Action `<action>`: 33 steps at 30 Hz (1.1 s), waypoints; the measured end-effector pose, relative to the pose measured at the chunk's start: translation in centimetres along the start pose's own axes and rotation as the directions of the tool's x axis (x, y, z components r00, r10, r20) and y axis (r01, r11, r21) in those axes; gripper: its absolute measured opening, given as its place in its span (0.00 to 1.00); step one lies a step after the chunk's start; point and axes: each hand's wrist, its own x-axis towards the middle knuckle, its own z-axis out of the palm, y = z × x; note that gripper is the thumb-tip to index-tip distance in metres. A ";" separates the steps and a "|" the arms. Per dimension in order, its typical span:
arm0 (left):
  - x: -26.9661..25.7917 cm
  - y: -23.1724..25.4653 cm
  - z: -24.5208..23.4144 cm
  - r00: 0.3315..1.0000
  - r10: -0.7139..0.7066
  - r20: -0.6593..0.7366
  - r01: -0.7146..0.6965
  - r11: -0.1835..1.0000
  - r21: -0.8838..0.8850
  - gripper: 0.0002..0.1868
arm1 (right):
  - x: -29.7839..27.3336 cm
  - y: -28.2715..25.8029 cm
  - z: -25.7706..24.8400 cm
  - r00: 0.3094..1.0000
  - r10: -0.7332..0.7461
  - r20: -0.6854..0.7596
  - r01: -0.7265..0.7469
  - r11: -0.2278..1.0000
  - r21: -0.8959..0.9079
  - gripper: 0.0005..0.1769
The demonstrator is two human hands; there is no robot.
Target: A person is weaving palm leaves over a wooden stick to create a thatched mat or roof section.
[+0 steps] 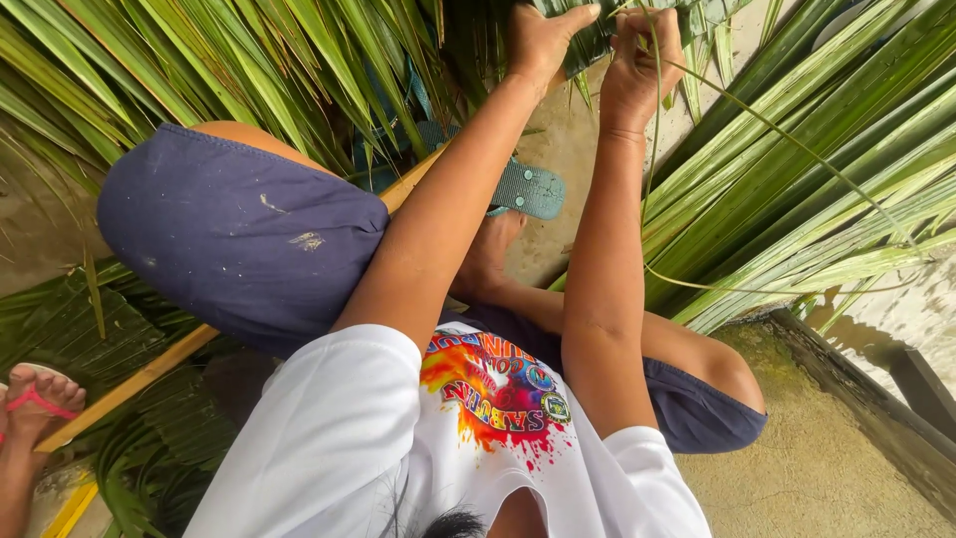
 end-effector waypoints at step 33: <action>3.2 -1.3 -0.9 0.994 -0.105 -0.040 0.110 0.984 0.143 0.29 | -4.5 11.1 1.4 0.740 0.658 -0.137 -0.500 0.676 0.542 0.12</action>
